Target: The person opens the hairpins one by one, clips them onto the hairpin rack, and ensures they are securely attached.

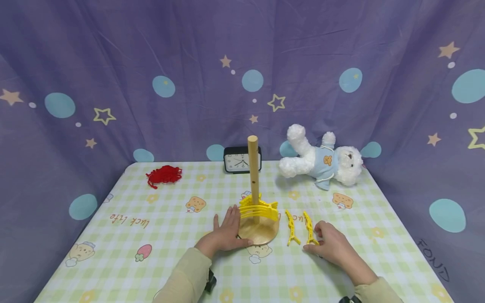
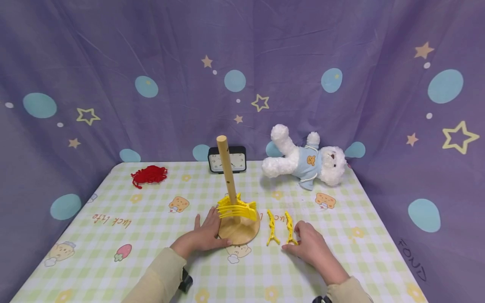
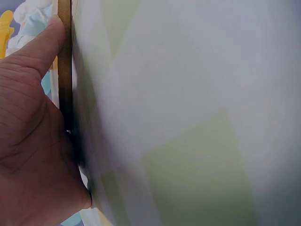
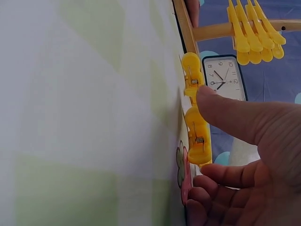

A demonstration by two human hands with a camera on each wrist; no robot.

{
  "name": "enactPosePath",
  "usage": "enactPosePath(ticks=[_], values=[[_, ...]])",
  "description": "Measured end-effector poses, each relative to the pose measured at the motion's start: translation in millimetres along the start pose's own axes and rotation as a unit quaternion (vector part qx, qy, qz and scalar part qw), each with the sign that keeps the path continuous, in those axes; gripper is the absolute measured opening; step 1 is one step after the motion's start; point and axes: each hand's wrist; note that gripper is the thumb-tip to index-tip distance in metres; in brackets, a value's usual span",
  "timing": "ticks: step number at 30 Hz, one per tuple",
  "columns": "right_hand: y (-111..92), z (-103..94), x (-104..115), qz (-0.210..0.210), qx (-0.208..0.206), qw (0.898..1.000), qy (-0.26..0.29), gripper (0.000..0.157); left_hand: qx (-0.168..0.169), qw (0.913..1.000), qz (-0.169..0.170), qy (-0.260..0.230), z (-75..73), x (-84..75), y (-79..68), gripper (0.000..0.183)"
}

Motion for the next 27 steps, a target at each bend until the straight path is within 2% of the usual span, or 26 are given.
enactPosePath(ticks=[7, 17, 27], values=[[3.2, 2.3, -0.4, -0.009, 0.002, 1.000, -0.024, 0.061, -0.002, 1.0000, -0.006, 0.003, -0.2, -1.3, -1.0, 0.109], [3.8, 4.4, 1.4, -0.010, 0.001, 1.000, -0.030, 0.062, -0.004, 0.9999, -0.007, 0.007, -0.8, -2.0, -0.7, 0.109], [2.8, 7.0, 2.3, -0.019, -0.015, 0.999, -0.043, 0.060, -0.002, 0.9999, -0.005, 0.009, -1.3, -3.1, -2.1, 0.108]])
Point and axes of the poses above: each hand's wrist, its own y-axis towards the middle knuckle, its own z-axis out of the palm, x = y × z, and after that the axes turned 4 degrees about z, right-handed
